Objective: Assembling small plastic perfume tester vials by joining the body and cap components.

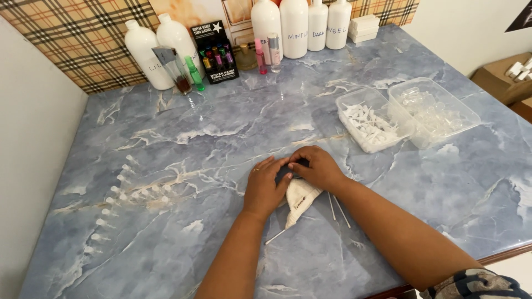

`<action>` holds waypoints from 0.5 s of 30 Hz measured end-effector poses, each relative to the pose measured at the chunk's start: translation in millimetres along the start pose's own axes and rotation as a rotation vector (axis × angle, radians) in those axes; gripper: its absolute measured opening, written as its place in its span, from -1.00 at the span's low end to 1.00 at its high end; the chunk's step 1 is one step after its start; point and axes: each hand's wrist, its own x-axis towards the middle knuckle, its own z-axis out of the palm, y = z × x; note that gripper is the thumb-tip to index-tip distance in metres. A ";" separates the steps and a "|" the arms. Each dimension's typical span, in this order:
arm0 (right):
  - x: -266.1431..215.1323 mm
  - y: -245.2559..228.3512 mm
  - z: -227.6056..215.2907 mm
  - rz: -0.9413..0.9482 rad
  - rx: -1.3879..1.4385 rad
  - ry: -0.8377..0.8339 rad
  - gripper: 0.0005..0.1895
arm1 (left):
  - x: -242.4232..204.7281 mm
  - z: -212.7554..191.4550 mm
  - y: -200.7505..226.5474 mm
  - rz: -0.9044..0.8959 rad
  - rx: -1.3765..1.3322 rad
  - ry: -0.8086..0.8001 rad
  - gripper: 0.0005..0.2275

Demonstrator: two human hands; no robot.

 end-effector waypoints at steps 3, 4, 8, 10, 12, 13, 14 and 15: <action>0.1 1.4 0.3 0.012 0.018 -0.002 -0.85 | -1.6 -2.7 4.2 -0.002 -0.008 0.002 -0.61; -0.4 0.7 -0.1 0.013 0.018 -0.001 -0.85 | -1.2 -1.9 3.8 -0.001 -0.008 0.002 -0.61; 0.2 0.7 -0.2 -0.005 0.021 0.005 -0.85 | -0.8 -1.0 1.1 0.006 0.020 0.000 -0.61; -0.4 2.3 0.8 -0.011 0.021 0.012 -0.85 | -1.9 -1.6 1.6 0.011 0.034 -0.004 -0.61; 0.5 4.3 1.8 -0.024 0.016 0.016 -0.84 | -1.6 -2.8 3.3 0.013 0.042 -0.004 -0.60; 0.5 4.2 1.7 -0.022 0.015 0.020 -0.84 | -1.5 -2.4 2.3 0.017 0.042 -0.006 -0.60; 0.7 4.2 1.5 -0.028 0.025 0.019 -0.84 | -1.3 -2.1 1.3 0.017 0.041 -0.002 -0.61; 0.2 4.4 1.5 -0.033 0.036 0.017 -0.83 | -1.6 -1.4 0.4 0.016 0.039 0.000 -0.61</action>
